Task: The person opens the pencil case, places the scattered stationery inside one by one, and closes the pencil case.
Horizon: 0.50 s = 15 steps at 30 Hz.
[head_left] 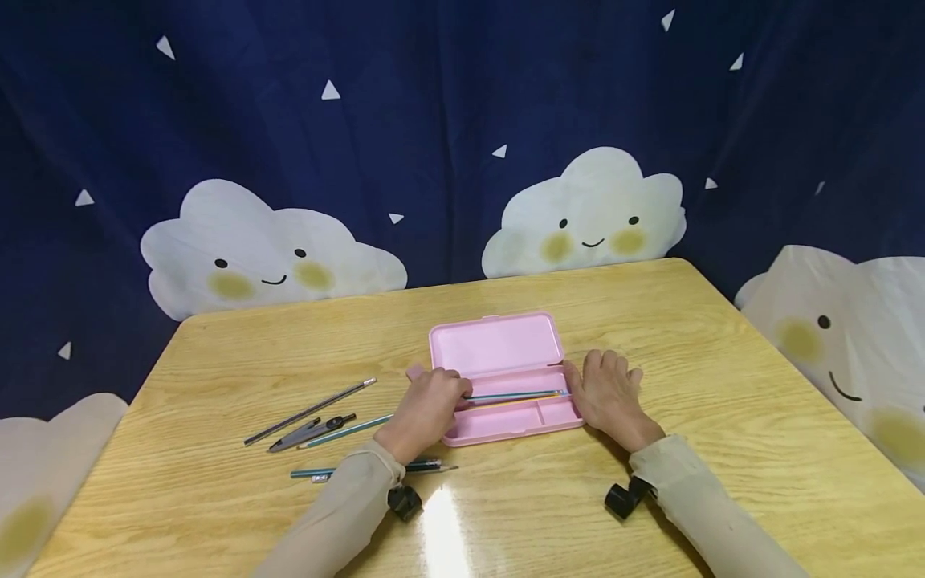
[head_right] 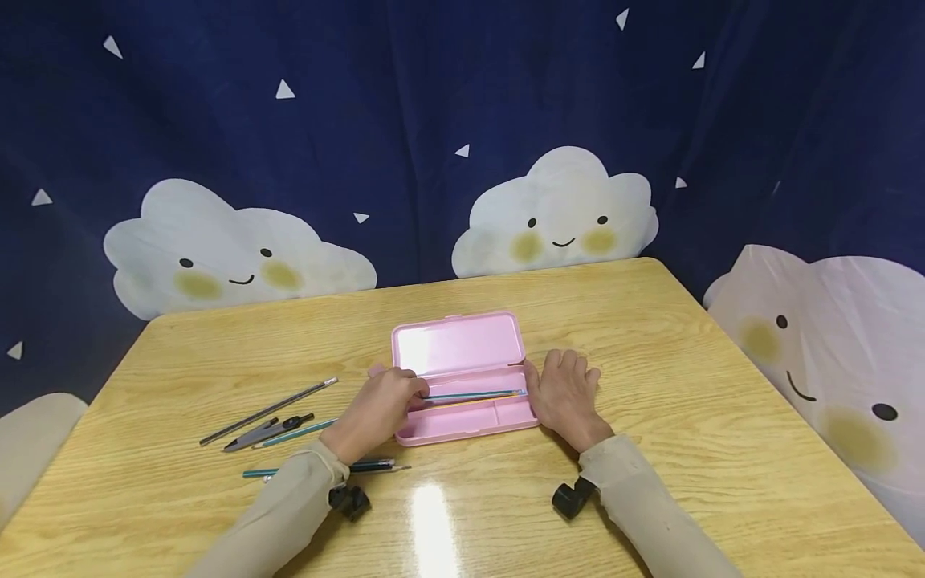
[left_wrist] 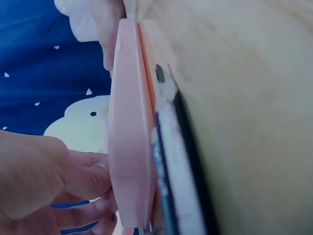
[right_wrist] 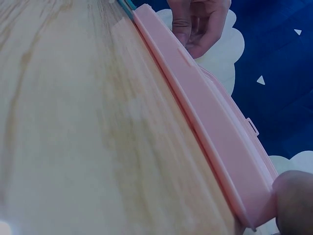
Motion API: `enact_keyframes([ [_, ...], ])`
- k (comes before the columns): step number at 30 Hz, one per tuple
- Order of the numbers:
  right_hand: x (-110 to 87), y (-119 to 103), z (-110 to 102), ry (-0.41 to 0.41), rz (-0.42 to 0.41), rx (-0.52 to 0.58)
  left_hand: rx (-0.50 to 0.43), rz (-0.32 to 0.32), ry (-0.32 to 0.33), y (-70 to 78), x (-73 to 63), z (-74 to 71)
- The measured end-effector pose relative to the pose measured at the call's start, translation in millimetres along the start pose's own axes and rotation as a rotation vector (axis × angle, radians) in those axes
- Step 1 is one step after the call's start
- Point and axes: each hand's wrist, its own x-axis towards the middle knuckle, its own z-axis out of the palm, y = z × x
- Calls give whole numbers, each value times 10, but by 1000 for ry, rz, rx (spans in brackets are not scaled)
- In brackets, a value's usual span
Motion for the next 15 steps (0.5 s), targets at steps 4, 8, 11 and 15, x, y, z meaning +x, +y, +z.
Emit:
enact_keyframes([
  [4, 2, 4, 1, 3, -1, 3, -38, 0, -7, -7, 10, 12],
  [8, 2, 9, 1, 6, 0, 9, -76, 8, -10, -1, 29, 33],
  [11, 2, 12, 5, 2, 2, 12, -96, 18, -15, 8, 36, 47],
  [15, 3, 13, 10, -3, 1, 12, -106, 19, -13, 16, 30, 57],
])
